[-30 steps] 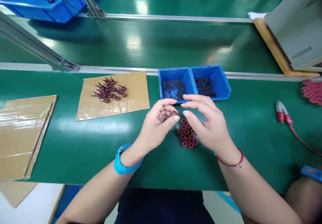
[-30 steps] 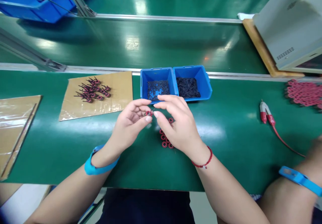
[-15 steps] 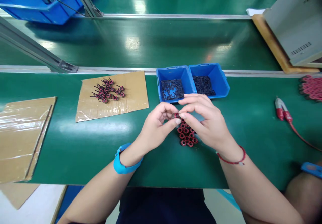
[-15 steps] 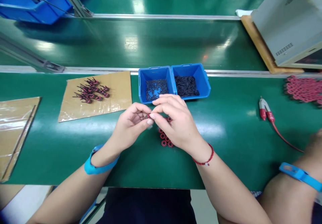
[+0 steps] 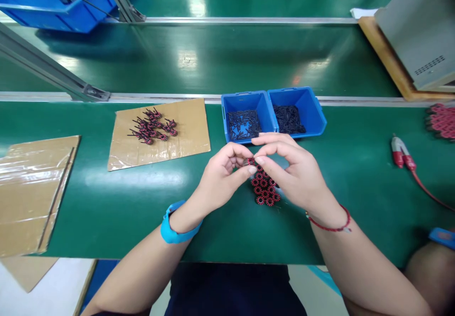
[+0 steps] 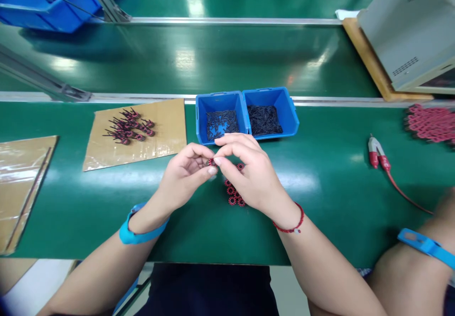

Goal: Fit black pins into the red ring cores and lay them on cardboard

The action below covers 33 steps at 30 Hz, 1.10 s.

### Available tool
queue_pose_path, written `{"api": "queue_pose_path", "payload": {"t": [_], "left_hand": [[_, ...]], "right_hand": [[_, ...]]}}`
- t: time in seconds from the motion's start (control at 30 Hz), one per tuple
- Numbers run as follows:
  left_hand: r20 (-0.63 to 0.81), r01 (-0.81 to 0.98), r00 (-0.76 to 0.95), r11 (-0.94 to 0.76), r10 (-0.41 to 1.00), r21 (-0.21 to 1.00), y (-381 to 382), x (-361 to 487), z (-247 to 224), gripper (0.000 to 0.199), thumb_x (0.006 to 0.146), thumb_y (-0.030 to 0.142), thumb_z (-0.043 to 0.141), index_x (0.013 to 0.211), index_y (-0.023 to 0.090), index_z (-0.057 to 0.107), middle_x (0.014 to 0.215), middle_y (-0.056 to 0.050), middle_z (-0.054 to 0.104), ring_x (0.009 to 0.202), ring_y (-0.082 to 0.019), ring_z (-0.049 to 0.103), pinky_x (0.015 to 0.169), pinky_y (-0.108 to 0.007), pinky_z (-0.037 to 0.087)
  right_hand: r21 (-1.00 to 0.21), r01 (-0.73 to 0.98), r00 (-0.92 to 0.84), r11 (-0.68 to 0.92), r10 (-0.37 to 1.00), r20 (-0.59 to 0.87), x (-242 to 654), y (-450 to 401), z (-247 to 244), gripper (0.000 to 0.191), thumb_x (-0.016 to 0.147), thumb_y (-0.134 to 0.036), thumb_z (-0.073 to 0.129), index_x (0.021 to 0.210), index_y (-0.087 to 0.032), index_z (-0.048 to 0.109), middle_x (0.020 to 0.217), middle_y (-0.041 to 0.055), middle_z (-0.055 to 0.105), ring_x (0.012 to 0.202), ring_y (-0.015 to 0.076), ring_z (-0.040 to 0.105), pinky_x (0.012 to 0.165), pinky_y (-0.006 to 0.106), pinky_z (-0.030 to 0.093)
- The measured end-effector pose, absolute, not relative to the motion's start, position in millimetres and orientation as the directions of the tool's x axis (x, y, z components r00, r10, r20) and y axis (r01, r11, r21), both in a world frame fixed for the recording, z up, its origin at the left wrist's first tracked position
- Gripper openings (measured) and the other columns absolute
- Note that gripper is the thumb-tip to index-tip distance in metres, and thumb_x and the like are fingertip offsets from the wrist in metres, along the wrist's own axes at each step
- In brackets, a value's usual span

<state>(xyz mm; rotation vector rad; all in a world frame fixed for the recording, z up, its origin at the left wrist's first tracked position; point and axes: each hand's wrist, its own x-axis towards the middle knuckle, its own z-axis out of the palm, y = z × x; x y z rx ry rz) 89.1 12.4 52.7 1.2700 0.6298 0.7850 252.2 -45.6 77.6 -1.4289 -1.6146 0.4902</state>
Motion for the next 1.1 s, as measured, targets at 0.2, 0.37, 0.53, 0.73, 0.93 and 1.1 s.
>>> {"api": "queue_pose_path", "payload": {"t": [0.2,0.37,0.53,0.73,0.93,1.1], "left_hand": [[-0.047,-0.187,0.606,0.200,0.794,0.962,13,90,54,0.023,0.076,0.022,0.079,0.089,0.018,0.062,0.077,0.001,0.059,0.070,-0.011,0.054,0.066,-0.024,0.047],[-0.106,-0.208,0.581,0.273,0.807,0.939,15,90,55,0.024,0.075,0.023,0.080,0.091,0.018,0.063,0.083,0.000,0.064,0.071,-0.011,0.058,0.069,-0.025,0.050],[-0.127,-0.278,0.556,0.327,0.821,0.903,18,91,52,0.027,0.074,0.022,0.080,0.094,0.018,0.061,0.086,-0.001,0.067,0.073,-0.010,0.061,0.073,-0.025,0.052],[-0.083,-0.231,0.578,0.261,0.812,0.937,16,91,52,0.022,0.075,0.018,0.078,0.088,0.017,0.060,0.080,0.001,0.064,0.072,-0.009,0.058,0.068,-0.022,0.049],[-0.140,-0.149,0.568,0.269,0.811,0.951,17,90,50,0.018,0.077,0.018,0.076,0.090,0.017,0.063,0.083,0.000,0.066,0.072,-0.010,0.061,0.070,-0.024,0.050],[-0.216,-0.235,0.610,0.434,0.762,0.870,19,90,48,0.019,0.080,0.024,0.075,0.096,0.017,0.067,0.091,-0.003,0.073,0.073,-0.011,0.067,0.076,-0.028,0.054]], "right_hand": [[-0.667,0.663,0.035,0.340,0.876,0.481,253,-45,77,0.012,0.093,-0.015,0.059,0.087,-0.024,0.064,0.098,0.0043,0.074,0.111,0.0237,0.063,0.102,0.048,0.048],[-0.735,0.620,0.175,0.276,0.864,0.472,256,-47,78,0.008,0.093,-0.021,0.058,0.099,-0.024,0.063,0.110,0.0074,0.071,0.114,0.0254,0.063,0.101,0.049,0.048],[-0.806,0.574,0.161,0.142,0.946,0.281,255,-46,76,0.004,0.089,-0.020,0.063,0.087,-0.023,0.064,0.096,0.0034,0.069,0.095,0.0204,0.065,0.087,0.039,0.051],[-0.758,0.615,0.056,0.218,0.946,0.318,251,-47,80,0.013,0.089,-0.013,0.060,0.080,-0.022,0.063,0.093,0.0027,0.069,0.093,0.0196,0.064,0.087,0.039,0.050],[-0.723,0.651,0.229,0.233,0.847,0.479,262,-50,88,0.013,0.089,-0.013,0.061,0.081,-0.024,0.062,0.088,0.0034,0.069,0.091,0.0215,0.065,0.085,0.041,0.051],[-0.847,0.528,0.211,0.056,0.958,0.195,264,-45,79,0.008,0.085,-0.016,0.064,0.087,-0.022,0.068,0.085,0.0013,0.070,0.077,0.0166,0.064,0.070,0.032,0.052]]}}
